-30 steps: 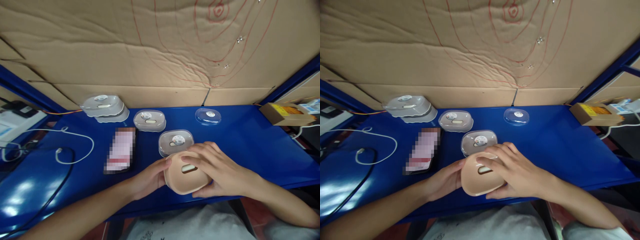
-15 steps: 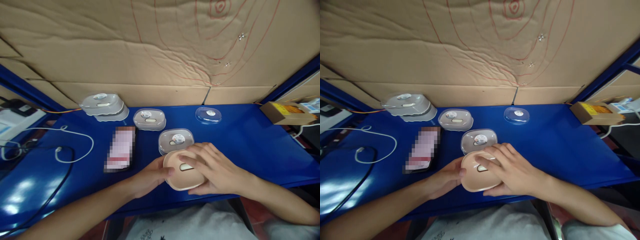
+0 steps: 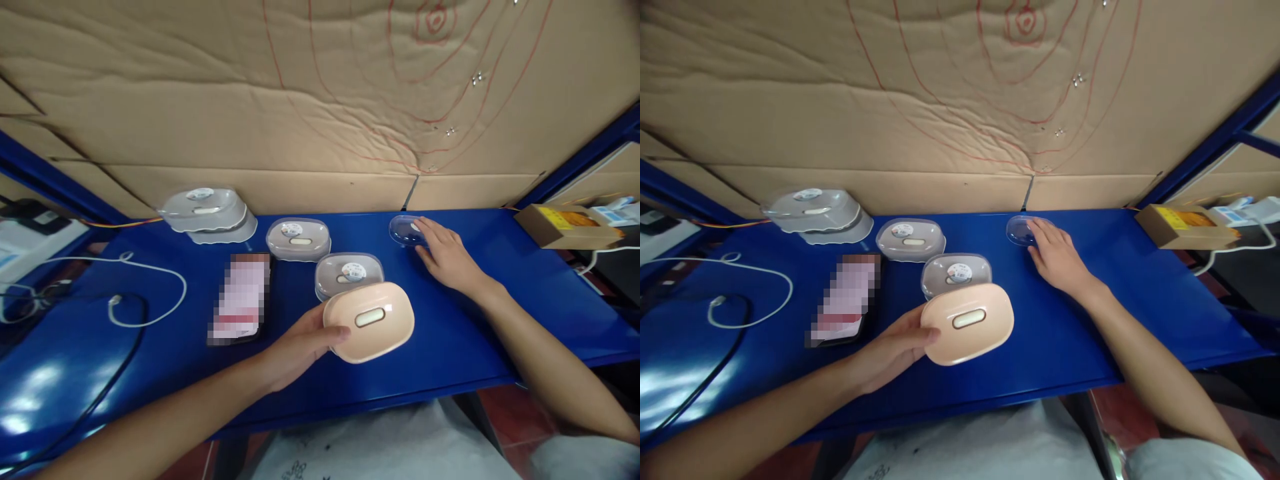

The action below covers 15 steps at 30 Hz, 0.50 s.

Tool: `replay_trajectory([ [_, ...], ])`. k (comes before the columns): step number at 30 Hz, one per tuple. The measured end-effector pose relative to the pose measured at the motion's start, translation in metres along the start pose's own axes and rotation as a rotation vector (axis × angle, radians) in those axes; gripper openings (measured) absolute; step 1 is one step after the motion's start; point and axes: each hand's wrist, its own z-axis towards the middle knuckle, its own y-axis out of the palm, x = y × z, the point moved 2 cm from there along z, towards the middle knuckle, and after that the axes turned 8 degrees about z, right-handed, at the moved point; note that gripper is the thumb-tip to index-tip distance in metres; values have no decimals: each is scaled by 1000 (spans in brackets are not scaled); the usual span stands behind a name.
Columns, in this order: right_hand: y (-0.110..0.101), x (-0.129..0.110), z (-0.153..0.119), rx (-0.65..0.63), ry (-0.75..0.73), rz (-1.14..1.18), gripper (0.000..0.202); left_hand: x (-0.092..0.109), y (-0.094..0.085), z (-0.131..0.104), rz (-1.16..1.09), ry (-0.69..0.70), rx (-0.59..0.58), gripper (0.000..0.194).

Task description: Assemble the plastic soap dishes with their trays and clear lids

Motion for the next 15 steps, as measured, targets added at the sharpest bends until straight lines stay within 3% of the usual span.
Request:
replay_trajectory([
  [3, 8, 13, 1, -68, 0, -35, 51, 3, -4, 2, 6, 30, 34, 66],
  [6, 4, 10, -1, -108, -35, -22, 50, 2, -5, 0, 5, 8, 1, 60],
  [11, -2, 10, -5, -129, 32, 37, 78, -3, -5, -4, 12, -41, -37, 61],
  [15, -5, 12, -7, -255, 73, 159, 76, -2, -6, -3, 7, -36, -9, 54],
])
